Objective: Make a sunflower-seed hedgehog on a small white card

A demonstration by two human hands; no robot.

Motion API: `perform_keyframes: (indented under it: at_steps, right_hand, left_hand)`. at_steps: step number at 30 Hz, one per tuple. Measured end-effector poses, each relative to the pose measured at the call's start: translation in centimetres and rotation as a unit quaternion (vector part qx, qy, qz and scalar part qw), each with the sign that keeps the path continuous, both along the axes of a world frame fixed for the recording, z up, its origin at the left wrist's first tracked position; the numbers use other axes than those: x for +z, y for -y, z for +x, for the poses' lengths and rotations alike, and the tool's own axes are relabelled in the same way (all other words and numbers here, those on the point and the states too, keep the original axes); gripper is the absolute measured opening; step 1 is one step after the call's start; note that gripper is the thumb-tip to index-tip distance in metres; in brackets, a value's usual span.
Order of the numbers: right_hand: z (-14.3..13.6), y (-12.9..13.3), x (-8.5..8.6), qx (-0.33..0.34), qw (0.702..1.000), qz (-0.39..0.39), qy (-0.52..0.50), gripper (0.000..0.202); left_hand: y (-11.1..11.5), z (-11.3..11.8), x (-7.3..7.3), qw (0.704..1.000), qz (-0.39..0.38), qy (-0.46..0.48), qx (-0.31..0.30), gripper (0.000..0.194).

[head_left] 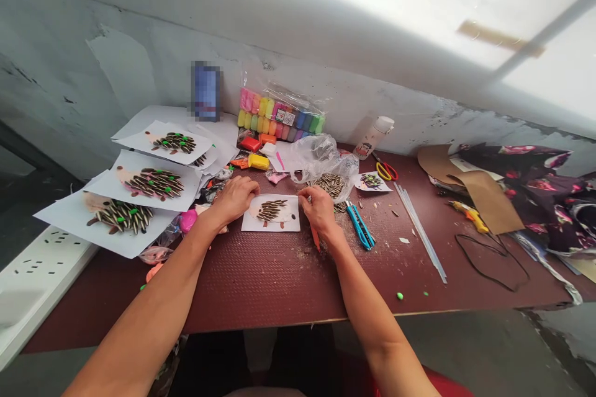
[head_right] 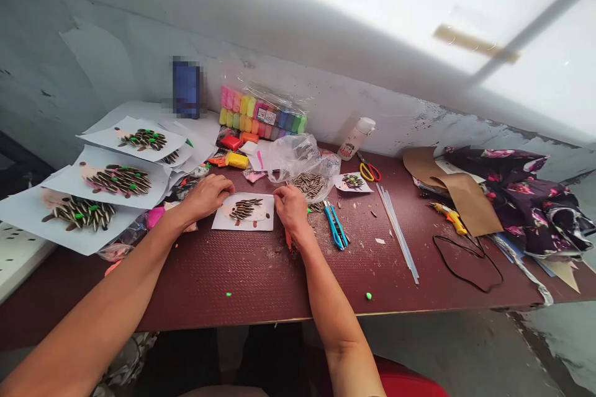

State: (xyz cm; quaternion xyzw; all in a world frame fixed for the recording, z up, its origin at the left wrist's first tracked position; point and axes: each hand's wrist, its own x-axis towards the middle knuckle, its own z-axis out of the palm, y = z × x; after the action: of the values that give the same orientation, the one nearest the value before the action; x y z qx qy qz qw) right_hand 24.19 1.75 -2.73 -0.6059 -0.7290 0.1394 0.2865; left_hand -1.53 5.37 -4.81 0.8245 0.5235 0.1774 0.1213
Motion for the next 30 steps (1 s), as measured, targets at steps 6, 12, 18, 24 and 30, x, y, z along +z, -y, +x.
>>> perform_keyframes:
  at_steps: [6, 12, 18, 24, 30]
  right_hand:
    - [-0.2, 0.0, -0.4, 0.033, 0.999, 0.005, 0.031, 0.023]
    - [-0.5, -0.1, -0.6, 0.042, 0.998, 0.007, 0.037, 0.020]
    - [0.5, -1.3, 0.0, -0.065, 0.990, -0.020, 0.123, 0.023]
    - [-0.1, -2.9, 1.3, -0.103, 0.960, -0.055, 0.256, 0.030]
    - [-0.2, -3.5, 1.7, -0.113, 0.953, -0.089, 0.265, 0.030]
  left_hand:
    - [0.1, 0.1, 0.1, 1.000, 0.004, -0.004, 0.000, 0.025]
    - [0.1, 0.1, 0.1, 1.000, 0.006, -0.007, 0.000, 0.024]
    - [0.2, 0.2, 0.4, 1.000, 0.005, -0.021, 0.001, 0.025]
    - [0.3, 0.4, 0.9, 1.000, -0.001, -0.026, 0.007, 0.026]
    - [0.5, 0.6, 1.2, 0.999, -0.004, -0.038, 0.011, 0.027]
